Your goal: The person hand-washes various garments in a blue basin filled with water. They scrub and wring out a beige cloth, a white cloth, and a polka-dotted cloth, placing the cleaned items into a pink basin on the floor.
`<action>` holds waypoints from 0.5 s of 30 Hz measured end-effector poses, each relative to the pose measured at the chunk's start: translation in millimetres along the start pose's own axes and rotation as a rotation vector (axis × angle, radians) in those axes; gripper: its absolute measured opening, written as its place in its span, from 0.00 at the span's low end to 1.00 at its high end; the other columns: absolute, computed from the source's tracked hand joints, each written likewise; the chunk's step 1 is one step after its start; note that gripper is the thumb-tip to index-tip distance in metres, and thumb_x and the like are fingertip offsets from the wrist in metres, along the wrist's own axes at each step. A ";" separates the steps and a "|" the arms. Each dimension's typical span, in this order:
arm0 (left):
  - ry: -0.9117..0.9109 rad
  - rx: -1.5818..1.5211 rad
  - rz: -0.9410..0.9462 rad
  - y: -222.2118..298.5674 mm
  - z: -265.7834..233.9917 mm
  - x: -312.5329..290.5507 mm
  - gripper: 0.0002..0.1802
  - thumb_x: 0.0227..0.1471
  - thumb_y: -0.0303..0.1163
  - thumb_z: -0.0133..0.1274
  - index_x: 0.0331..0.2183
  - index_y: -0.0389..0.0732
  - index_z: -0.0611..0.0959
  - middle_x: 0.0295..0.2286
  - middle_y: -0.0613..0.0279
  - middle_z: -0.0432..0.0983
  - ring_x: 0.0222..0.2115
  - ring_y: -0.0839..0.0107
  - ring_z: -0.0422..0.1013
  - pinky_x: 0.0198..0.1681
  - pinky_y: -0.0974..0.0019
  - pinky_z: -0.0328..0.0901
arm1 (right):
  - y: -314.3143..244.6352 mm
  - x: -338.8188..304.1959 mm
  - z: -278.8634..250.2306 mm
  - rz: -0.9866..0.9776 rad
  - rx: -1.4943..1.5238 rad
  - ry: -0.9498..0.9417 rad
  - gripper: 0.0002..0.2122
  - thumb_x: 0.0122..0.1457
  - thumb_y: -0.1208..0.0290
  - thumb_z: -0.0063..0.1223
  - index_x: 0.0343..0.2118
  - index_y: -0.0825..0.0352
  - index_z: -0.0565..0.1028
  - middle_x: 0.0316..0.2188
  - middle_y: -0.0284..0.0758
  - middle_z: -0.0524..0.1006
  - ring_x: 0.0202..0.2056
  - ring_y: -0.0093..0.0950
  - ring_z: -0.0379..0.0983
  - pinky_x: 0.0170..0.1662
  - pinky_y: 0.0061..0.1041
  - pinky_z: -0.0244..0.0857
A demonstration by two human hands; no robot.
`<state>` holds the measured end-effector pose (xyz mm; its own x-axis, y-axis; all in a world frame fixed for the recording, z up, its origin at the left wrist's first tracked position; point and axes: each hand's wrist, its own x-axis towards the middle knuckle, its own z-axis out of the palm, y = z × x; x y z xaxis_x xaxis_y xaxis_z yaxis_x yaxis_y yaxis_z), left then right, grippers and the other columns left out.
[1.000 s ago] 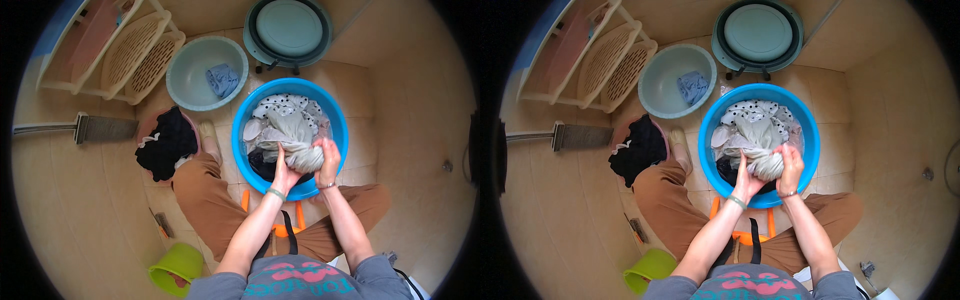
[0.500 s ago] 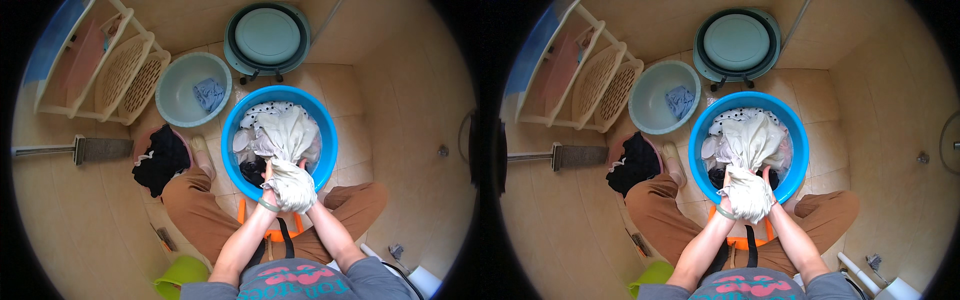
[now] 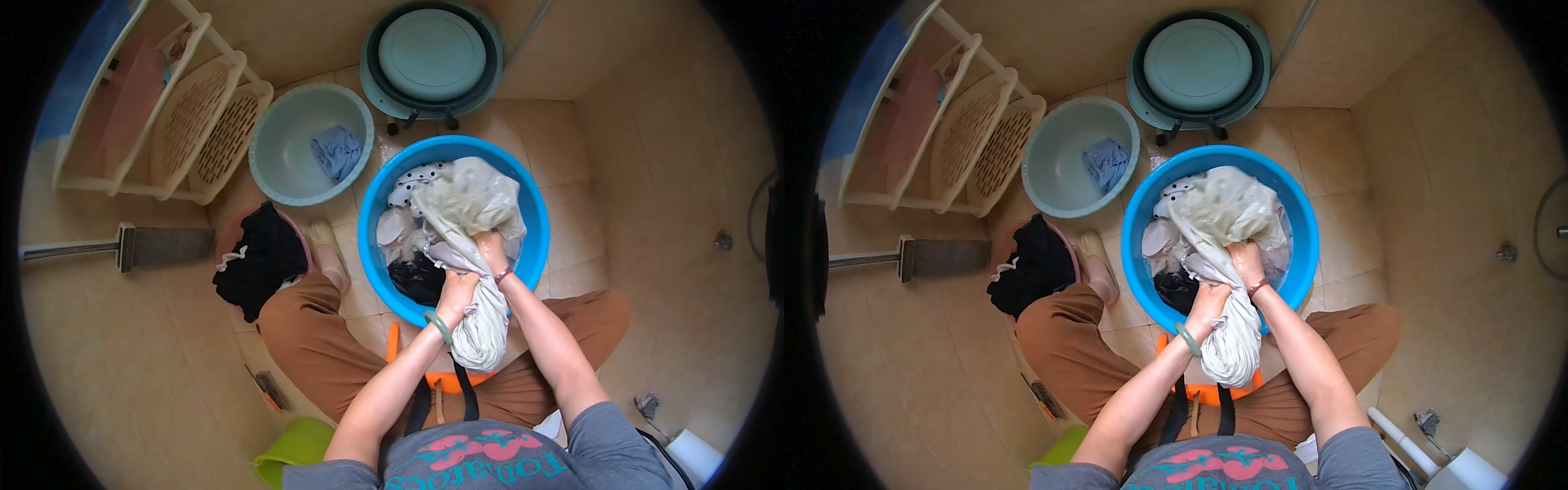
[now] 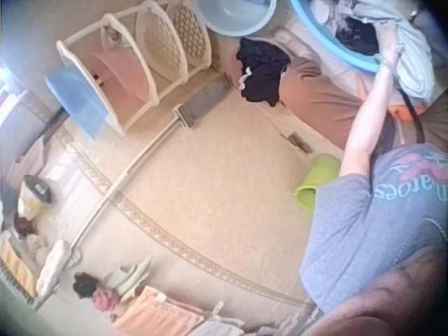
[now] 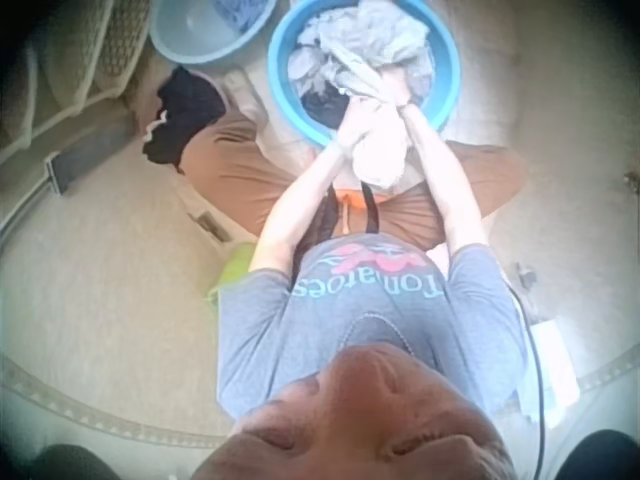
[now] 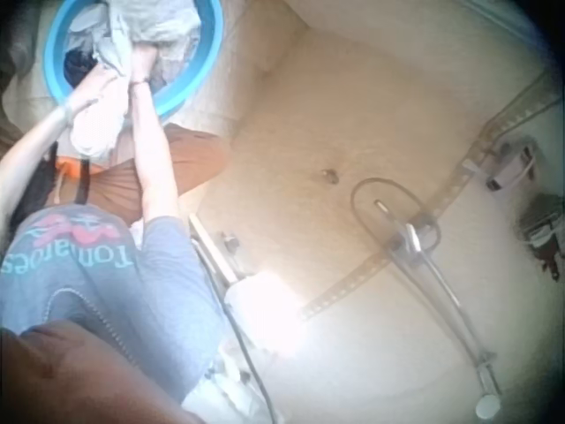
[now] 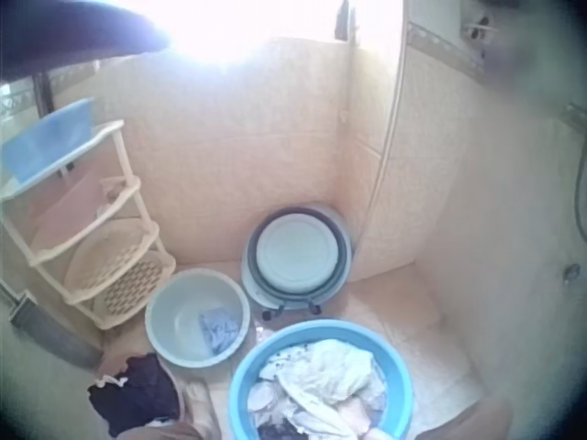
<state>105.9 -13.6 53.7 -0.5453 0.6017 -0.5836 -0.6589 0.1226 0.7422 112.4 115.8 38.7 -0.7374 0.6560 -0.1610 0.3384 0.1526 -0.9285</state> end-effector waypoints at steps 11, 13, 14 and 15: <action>-0.132 -0.991 -0.187 44.1 -17.2 -3.1 0.21 0.57 0.42 0.50 0.49 0.42 0.71 0.38 0.64 0.73 0.39 0.71 0.70 0.45 0.63 0.66 | -29.6 -10.7 -17.8 0.491 -0.451 -0.168 0.25 0.50 0.56 0.49 0.30 0.83 0.75 0.33 0.63 0.73 0.42 0.53 0.72 0.46 0.41 0.65; -0.215 -0.907 -0.229 50.7 -26.2 0.4 0.38 0.55 0.48 0.52 0.59 0.44 0.55 0.47 0.61 0.68 0.48 0.69 0.65 0.49 0.64 0.62 | -36.7 -24.9 -12.9 0.503 -0.613 -0.279 0.24 0.51 0.55 0.48 0.32 0.79 0.76 0.35 0.60 0.74 0.42 0.51 0.72 0.47 0.41 0.65; -0.136 -0.795 -0.218 54.8 -21.5 -1.8 0.41 0.54 0.47 0.54 0.60 0.43 0.52 0.49 0.60 0.66 0.49 0.68 0.63 0.50 0.64 0.62 | -37.7 -31.4 -10.0 0.505 -0.677 -0.359 0.24 0.52 0.54 0.48 0.33 0.77 0.77 0.36 0.59 0.74 0.43 0.50 0.72 0.47 0.40 0.66; -0.060 -0.680 -0.212 61.6 -12.5 -6.0 0.44 0.53 0.47 0.56 0.60 0.43 0.49 0.51 0.59 0.64 0.51 0.67 0.62 0.51 0.64 0.61 | -41.3 -38.1 -11.1 0.508 -0.658 -0.403 0.22 0.52 0.54 0.48 0.35 0.73 0.77 0.36 0.59 0.74 0.42 0.50 0.72 0.47 0.41 0.66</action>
<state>62.1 -19.5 98.9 -0.3530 0.6644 -0.6588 -0.9354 -0.2660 0.2330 133.0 92.6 86.9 -0.5157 0.4710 -0.7157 0.8498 0.3875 -0.3573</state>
